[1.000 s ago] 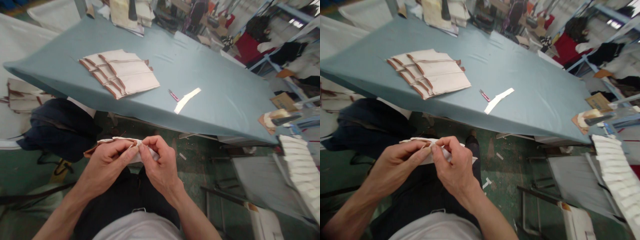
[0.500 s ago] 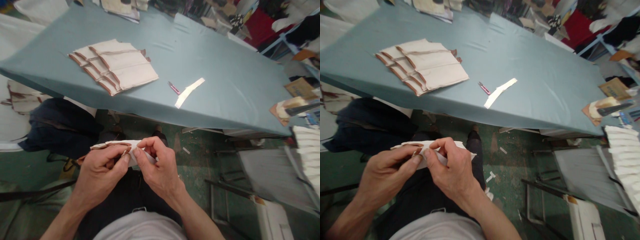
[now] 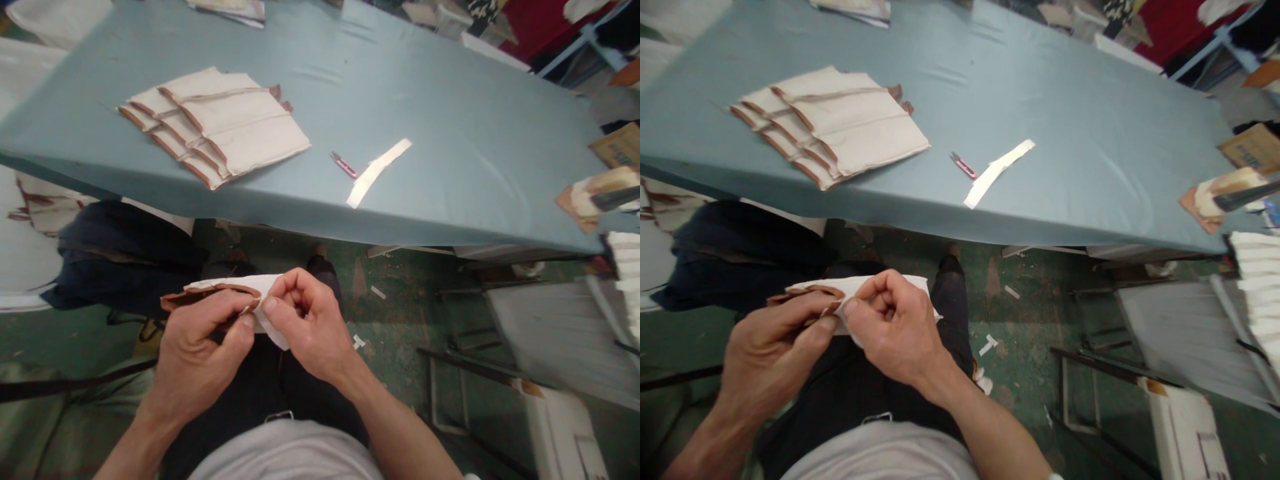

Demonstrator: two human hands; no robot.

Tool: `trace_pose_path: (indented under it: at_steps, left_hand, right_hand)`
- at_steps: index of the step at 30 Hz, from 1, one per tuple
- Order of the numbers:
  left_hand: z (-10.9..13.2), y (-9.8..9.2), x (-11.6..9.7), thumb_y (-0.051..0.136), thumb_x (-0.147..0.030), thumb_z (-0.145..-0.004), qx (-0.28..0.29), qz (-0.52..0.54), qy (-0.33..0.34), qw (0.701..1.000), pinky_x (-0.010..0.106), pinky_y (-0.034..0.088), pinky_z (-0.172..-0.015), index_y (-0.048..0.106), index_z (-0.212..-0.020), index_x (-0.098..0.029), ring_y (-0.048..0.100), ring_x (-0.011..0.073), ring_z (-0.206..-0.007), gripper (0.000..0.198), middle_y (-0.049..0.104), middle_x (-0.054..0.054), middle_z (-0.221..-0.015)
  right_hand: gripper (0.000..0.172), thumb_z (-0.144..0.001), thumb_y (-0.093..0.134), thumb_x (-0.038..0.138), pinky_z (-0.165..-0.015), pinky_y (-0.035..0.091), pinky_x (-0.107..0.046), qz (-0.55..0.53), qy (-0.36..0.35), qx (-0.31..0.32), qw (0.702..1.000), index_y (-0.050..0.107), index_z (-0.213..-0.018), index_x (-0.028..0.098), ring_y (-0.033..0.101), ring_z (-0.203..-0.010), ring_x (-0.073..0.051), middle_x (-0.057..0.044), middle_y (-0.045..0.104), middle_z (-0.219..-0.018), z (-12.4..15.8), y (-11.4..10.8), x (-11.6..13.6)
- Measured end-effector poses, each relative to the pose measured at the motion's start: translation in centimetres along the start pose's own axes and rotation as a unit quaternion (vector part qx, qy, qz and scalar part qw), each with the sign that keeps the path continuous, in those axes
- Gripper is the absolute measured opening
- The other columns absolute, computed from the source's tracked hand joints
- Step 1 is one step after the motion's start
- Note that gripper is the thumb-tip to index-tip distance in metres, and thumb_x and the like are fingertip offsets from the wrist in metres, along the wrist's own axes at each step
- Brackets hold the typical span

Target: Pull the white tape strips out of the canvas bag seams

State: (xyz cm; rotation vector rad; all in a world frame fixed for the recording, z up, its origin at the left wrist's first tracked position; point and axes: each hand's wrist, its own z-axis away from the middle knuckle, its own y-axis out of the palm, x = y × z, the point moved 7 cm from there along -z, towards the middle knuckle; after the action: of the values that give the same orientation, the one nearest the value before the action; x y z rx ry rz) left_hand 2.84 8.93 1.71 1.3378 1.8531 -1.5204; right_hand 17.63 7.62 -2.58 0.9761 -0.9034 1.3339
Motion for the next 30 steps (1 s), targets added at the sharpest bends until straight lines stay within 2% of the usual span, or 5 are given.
trace_pose_path:
  at_steps: [9,16,21,26,30]
  left_hand:
    - [0.0,1.0,-0.5,0.054,-0.014,-0.088,0.002,-0.004,-0.001,1.0,0.019,0.06,-0.066,0.076,-0.08,-0.019,0.074,0.0129,-0.061,0.023,0.08,-0.003,-0.072]
    - [-0.4,1.8,0.4,0.052,-0.021,-0.085,0.021,0.071,-0.091,0.993,0.021,0.048,-0.051,0.072,-0.066,-0.018,0.062,0.0132,-0.051,0.028,0.07,-0.002,-0.058]
    - [-0.8,1.5,2.0,0.051,-0.026,-0.081,0.073,0.112,-0.151,0.979,0.024,0.047,-0.054,0.072,-0.068,-0.018,0.063,0.0165,-0.058,0.026,0.074,0.002,-0.066]
    - [-2.5,-0.2,1.7,0.053,-0.029,-0.087,0.139,0.135,-0.115,0.974,0.026,0.055,-0.065,0.078,-0.076,-0.019,0.074,0.0211,-0.074,0.029,0.083,0.005,-0.085]
    - [-4.1,-1.3,-0.6,0.055,-0.025,-0.089,0.203,0.109,-0.037,0.973,0.025,0.061,-0.08,0.087,-0.098,-0.023,0.079,0.024,-0.095,0.033,0.086,0.004,-0.105]
  right_hand:
    - [0.03,-0.075,0.069,0.047,-0.046,0.027,-0.021,-0.083,0.087,0.06,0.991,0.05,-0.074,0.023,0.036,-0.05,-0.008,0.008,0.046,-0.058,-0.7,0.6,-1.7]
    - [0.023,-0.089,0.057,0.045,-0.048,0.03,-0.022,0.0,-0.007,0.049,0.999,0.057,-0.093,0.023,0.041,-0.053,-0.01,0.008,0.048,-0.063,-0.6,0.6,-1.7]
    - [0.018,-0.096,0.052,0.029,-0.052,0.034,-0.024,0.087,-0.057,0.068,0.992,0.058,-0.112,0.023,0.043,-0.055,-0.012,0.009,0.05,-0.066,-0.3,-0.1,-1.8]
    - [0.017,-0.106,0.054,0.035,-0.062,0.045,-0.027,0.125,-0.203,-0.018,0.971,0.06,-0.114,0.022,0.052,-0.062,-0.013,0.006,0.056,-0.071,-0.5,-3.4,2.2]
    - [0.03,-0.097,0.072,0.034,-0.096,0.058,-0.038,0.196,-0.41,0.031,0.89,0.063,-0.123,0.022,0.072,-0.106,-0.022,-0.009,0.075,-0.115,1.1,-2.4,8.8]
